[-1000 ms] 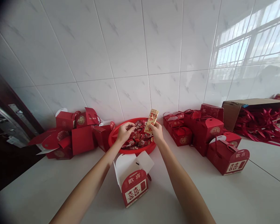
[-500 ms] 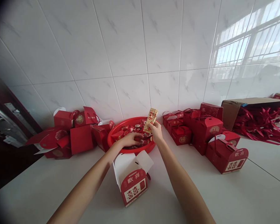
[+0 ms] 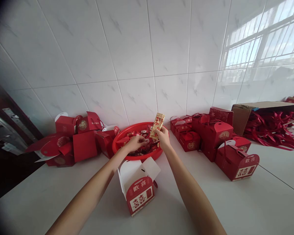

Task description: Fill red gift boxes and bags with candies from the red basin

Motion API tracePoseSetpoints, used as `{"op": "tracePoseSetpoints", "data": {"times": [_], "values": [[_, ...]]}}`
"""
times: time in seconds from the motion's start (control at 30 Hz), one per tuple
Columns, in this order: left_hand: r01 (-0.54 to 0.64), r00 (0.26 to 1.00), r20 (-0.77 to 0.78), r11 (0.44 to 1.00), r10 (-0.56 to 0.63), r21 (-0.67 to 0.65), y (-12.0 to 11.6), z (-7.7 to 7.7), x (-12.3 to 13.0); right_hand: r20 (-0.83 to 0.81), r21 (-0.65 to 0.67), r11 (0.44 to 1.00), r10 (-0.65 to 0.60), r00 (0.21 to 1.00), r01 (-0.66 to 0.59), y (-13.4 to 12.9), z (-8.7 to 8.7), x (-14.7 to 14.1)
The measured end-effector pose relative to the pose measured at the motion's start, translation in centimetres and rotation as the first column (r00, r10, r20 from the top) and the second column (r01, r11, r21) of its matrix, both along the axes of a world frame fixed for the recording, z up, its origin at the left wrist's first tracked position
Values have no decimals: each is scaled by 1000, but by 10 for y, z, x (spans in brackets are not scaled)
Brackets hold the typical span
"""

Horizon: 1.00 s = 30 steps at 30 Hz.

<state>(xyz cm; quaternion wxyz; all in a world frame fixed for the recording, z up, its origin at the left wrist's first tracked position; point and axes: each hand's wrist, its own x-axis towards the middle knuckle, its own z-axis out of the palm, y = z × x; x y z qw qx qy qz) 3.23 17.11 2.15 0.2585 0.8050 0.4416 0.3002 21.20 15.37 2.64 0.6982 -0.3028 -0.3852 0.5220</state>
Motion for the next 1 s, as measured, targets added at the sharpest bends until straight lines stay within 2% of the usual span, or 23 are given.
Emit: {"op": "tracePoseSetpoints", "data": {"times": [0.1,0.2,0.37,0.53,0.7,0.8,1.0], "values": [[-73,992,107,993,64,88,1,6,0,4,0,1000,2,1000,-2,-1,1,0],[-98,976,208,986,68,137,0,10,1,18,-3,1000,9,1000,-9,-3,3,1],[-69,937,350,986,12,152,-5,14,5,71,-14,999,51,996,-50,-4,3,2],[-37,911,412,990,-23,136,-8,15,6,95,-15,993,120,988,-119,-5,4,2],[-51,914,405,992,2,111,-6,15,5,97,-1,985,171,980,-172,-7,5,1],[-89,930,364,992,49,92,-3,13,2,70,7,989,150,986,-151,-5,3,2],[-98,991,96,995,95,31,9,-1,-4,-33,-1,998,57,998,-57,4,-1,7]]}}
